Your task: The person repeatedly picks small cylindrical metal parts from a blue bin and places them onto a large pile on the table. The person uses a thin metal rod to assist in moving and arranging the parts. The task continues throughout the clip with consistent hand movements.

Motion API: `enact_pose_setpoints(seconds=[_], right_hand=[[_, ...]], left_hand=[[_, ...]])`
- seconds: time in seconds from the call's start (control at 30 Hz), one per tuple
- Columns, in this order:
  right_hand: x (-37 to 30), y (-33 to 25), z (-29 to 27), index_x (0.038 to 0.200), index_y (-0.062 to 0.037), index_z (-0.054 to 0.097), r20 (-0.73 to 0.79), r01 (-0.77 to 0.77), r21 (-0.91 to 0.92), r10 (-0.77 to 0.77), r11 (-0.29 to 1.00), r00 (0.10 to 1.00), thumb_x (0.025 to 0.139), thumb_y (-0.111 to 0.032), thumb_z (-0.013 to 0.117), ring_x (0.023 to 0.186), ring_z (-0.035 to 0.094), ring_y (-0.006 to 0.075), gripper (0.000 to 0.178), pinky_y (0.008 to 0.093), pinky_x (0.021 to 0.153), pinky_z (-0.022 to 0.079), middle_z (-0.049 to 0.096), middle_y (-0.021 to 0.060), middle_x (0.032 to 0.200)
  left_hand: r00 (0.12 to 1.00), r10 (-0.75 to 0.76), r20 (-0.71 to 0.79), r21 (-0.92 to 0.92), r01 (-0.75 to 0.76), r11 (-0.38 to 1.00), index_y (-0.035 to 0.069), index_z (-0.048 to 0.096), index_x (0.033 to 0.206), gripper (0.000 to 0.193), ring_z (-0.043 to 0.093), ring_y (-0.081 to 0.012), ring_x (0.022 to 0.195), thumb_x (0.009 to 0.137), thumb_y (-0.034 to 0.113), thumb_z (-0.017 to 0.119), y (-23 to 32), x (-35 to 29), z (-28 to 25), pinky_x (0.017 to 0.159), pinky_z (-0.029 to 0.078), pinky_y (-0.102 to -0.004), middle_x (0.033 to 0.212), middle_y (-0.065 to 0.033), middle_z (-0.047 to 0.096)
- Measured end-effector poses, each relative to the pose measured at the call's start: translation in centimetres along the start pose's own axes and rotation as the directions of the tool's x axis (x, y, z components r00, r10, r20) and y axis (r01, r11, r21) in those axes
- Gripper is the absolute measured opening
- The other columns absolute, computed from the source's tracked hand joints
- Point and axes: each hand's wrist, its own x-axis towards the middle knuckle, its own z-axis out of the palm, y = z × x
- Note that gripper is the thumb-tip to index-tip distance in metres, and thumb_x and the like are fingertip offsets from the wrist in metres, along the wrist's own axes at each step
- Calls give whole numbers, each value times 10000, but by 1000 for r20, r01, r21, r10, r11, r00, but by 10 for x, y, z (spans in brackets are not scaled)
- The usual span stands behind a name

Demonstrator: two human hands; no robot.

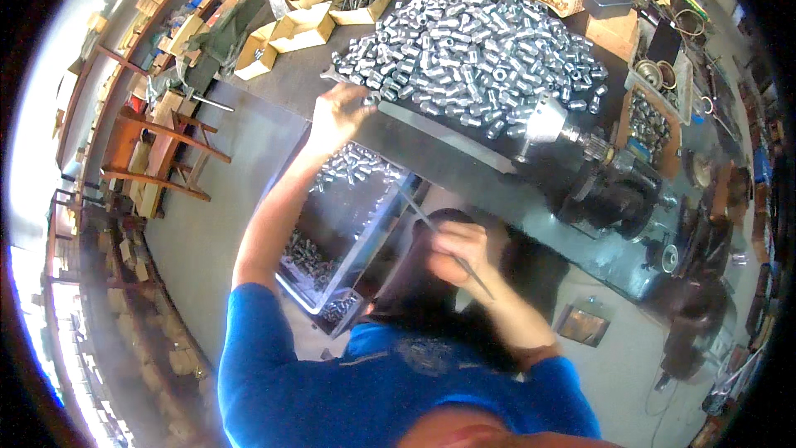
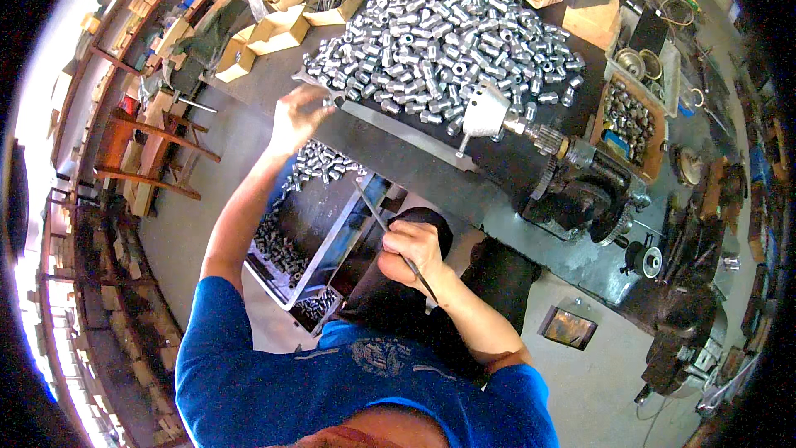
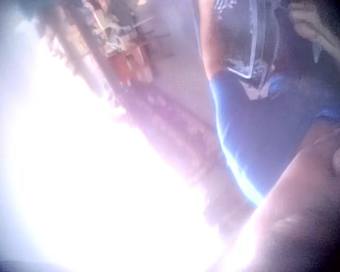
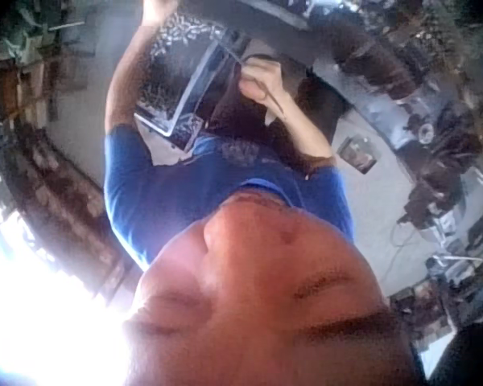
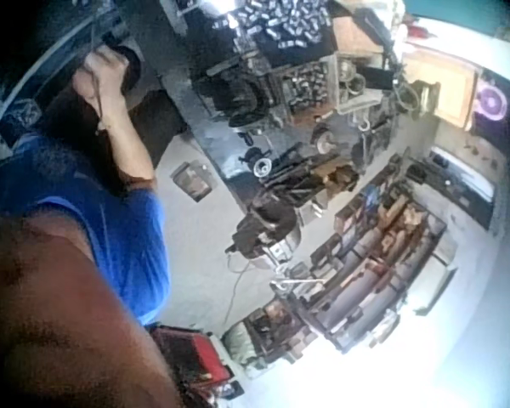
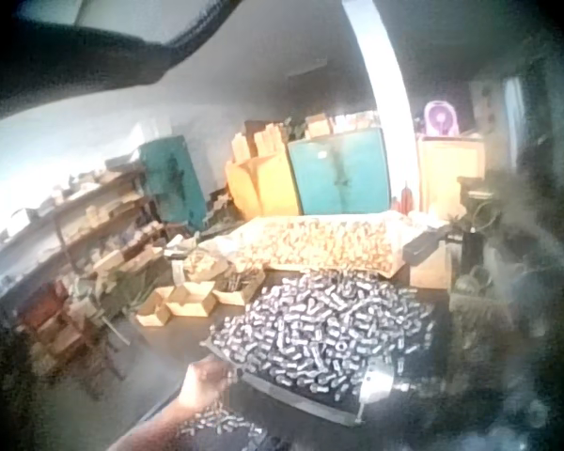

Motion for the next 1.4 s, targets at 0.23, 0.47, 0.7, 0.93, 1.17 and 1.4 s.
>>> enact_pose_setpoints(seconds=[0.23,0.47,0.7,0.93,1.17,1.4], right_hand=[[2,1,4,575,-44,405,3,-85,58,85,995,996,596,-87,607,463,437,292,207,372,432,327,389,107,562],[-2,7,-4,570,-44,407,22,-111,59,110,992,994,600,-93,607,479,466,295,208,360,438,342,422,109,571],[6,-8,0,557,-54,430,57,-183,151,176,971,983,649,-150,617,457,449,241,229,341,424,330,414,83,541],[-1,2,20,548,-31,435,60,-165,109,160,980,985,671,-195,619,441,443,208,275,309,426,325,418,75,528],[-3,8,20,557,-41,445,92,-186,140,174,973,980,713,-262,647,447,453,203,337,303,433,331,422,68,532],[-4,5,21,562,-37,438,93,-230,119,220,966,971,714,-271,646,442,440,209,348,308,426,324,412,68,532]], left_hand=[[953,-239,-187,-6,242,970,33,626,1121,450,682,-267,801,730,221,747,-74,124,34,749,518,-343,852,-137,697],[982,-166,-94,190,181,965,-4,604,1125,423,665,-271,723,789,231,707,-33,80,8,688,508,-330,787,-144,684],[796,-601,68,-207,601,772,12,624,1133,372,592,-136,639,779,95,703,-97,-124,-70,615,488,-279,730,-85,652],[570,-684,456,637,327,698,139,668,1075,329,656,-308,897,756,135,589,-144,-307,-89,780,520,-411,944,-163,675],[362,-887,288,813,397,426,89,666,977,372,628,-331,995,705,334,728,-161,-296,-53,842,505,-443,1042,-153,662],[329,-888,321,845,324,425,151,641,1082,386,617,-321,1044,713,262,675,-157,-291,-47,886,491,-427,1097,-135,651]])
